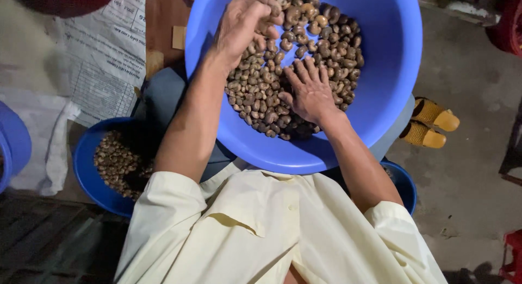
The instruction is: Sorting and peeling nuts from a large blue bowl into smaller containers
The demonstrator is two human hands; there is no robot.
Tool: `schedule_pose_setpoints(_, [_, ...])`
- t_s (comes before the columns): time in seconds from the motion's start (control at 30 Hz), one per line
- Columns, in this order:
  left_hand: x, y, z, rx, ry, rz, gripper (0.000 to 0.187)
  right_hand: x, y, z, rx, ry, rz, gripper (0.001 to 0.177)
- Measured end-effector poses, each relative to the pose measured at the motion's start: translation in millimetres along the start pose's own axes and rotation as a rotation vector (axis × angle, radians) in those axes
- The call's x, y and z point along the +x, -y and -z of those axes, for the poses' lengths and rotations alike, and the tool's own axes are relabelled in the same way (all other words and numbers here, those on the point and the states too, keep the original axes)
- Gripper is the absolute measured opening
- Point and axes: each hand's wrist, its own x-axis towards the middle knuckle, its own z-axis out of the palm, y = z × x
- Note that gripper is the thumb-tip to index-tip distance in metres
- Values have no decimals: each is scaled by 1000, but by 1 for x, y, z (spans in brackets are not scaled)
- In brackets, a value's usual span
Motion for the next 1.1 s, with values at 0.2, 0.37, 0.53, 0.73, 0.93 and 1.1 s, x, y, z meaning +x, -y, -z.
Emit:
schedule_pose_setpoints(0.2, [-1,16,5,114,54,-62,27,14,21,25,70,-213,109,54])
schedule_pose_setpoints(0.37, [17,75,7,727,142,-71,19,34,6,11,-122,20,71,66])
schedule_pose_setpoints(0.53, [12,89,-9,1164,247,77,14,21,-17,16,82,-60,-9,56])
schedule_pose_setpoints(0.73, [29,141,-18,1569,343,1,27,11,-20,24,287,-296,58,41])
schedule_pose_setpoints(0.93, [19,104,-26,1440,354,54,25,13,-12,32,283,-361,98,34])
schedule_pose_setpoints(1.1, [24,95,-15,1220,271,96,32,33,-10,52,257,-587,200,26])
